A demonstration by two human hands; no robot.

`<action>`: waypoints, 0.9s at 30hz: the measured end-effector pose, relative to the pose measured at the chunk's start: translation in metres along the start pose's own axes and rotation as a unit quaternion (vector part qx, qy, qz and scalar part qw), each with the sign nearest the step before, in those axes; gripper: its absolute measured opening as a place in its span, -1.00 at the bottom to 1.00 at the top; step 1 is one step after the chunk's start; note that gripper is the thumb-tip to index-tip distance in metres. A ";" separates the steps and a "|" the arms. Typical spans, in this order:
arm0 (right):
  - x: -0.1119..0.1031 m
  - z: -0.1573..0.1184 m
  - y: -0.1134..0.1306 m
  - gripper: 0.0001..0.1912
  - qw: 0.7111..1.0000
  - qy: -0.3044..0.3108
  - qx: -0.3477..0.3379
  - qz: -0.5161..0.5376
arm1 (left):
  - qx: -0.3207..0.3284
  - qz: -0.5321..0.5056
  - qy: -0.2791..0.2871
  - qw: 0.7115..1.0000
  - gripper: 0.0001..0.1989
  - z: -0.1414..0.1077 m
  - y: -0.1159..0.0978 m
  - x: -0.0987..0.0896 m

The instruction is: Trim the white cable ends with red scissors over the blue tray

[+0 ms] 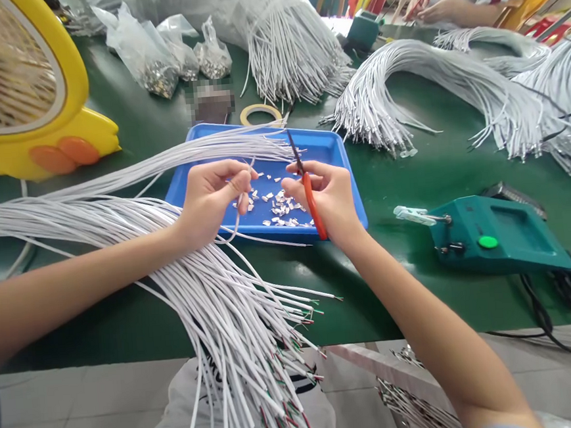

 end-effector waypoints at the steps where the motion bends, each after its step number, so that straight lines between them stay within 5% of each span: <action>1: -0.001 -0.001 0.003 -0.75 1.000 -0.006 -0.002 0.028 | -0.010 -0.004 0.020 1.000 -0.74 -0.001 -0.001 0.002; 10: 0.005 -0.020 0.012 -0.71 0.989 0.025 -0.112 0.092 | -0.012 0.003 0.125 0.992 -0.83 -0.007 -0.009 0.011; 19: 0.004 -0.021 0.015 -0.66 0.980 0.049 -0.133 0.137 | 0.014 0.022 0.137 0.990 -0.95 -0.008 -0.009 0.011; 27: 0.005 -0.020 0.014 -0.66 0.977 0.061 -0.118 0.164 | -0.036 -0.004 0.149 0.988 -0.89 -0.008 -0.010 0.013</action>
Point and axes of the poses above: each hand's wrist, its own z-axis towards the middle knuckle, its own x-axis out of the palm, y = z × x, the point moved 2 cm from there along z, towards the middle knuckle, and after that the axes turned 6 degrees about x, right-handed, at the moved point
